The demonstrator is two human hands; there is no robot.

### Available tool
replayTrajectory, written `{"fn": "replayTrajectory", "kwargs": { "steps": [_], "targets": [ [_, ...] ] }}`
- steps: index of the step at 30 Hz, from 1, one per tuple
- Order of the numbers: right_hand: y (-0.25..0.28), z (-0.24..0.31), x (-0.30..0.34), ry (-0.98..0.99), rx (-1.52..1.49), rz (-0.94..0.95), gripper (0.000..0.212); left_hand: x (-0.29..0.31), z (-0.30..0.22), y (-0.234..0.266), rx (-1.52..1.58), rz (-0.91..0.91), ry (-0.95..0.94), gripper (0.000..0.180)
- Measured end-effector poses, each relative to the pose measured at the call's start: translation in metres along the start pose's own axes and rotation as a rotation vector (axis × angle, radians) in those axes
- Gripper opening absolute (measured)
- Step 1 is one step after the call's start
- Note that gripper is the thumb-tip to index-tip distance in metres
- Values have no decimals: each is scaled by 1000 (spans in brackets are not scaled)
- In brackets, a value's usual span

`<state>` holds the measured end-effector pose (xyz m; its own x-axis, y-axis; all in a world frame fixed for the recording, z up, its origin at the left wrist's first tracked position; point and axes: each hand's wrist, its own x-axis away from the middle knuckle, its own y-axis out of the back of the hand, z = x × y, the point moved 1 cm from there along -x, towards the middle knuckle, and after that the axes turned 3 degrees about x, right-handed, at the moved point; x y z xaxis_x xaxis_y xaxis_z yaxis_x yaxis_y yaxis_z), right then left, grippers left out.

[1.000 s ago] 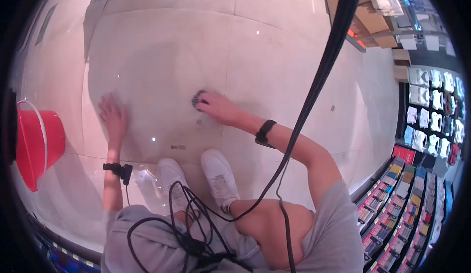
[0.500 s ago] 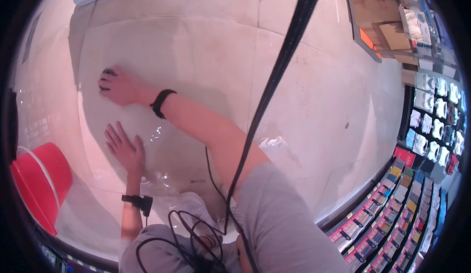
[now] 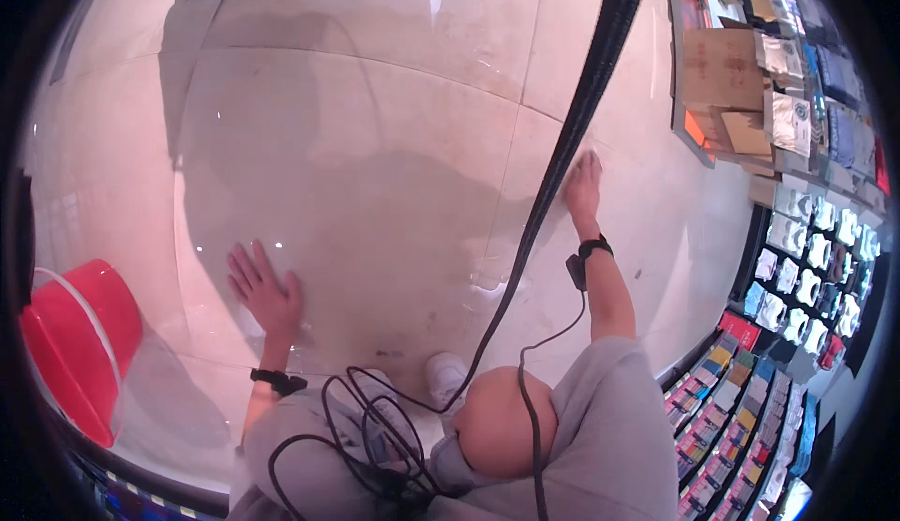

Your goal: The person is cleaning the floor in a supermarket.

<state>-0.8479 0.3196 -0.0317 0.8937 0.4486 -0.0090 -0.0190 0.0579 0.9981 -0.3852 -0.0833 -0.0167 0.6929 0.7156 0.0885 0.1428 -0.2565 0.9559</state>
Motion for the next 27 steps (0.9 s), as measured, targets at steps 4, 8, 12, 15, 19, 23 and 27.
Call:
{"fn": "replayTrajectory", "kwargs": {
  "steps": [4, 8, 12, 15, 19, 23, 27],
  "targets": [
    [-8, -37, -8, -80, 52, -161, 45, -8, -19, -4, 19, 53, -4, 75],
    [-23, 111, -25, 20, 13, -262, 48, -8, -6, 2, -38, 41, -15, 75],
    [-21, 156, -25, 50, 39, -220, 48, -4, -2, -12, -2, 37, 5, 77],
    [-21, 157, -25, 57, -15, -177, 48, -2, 4, -19, -20, 31, 7, 75],
    [-14, 146, -82, 42, 18, -192, 48, -16, 5, -11, -1, -23, 16, 75],
    [-28, 147, -86, 26, 86, -197, 47, -3, 17, -18, -37, -27, 41, 75],
    [-27, 164, -80, -33, 107, -144, 45, 0, 26, -11, -9, -15, 60, 74]
  ]
}}
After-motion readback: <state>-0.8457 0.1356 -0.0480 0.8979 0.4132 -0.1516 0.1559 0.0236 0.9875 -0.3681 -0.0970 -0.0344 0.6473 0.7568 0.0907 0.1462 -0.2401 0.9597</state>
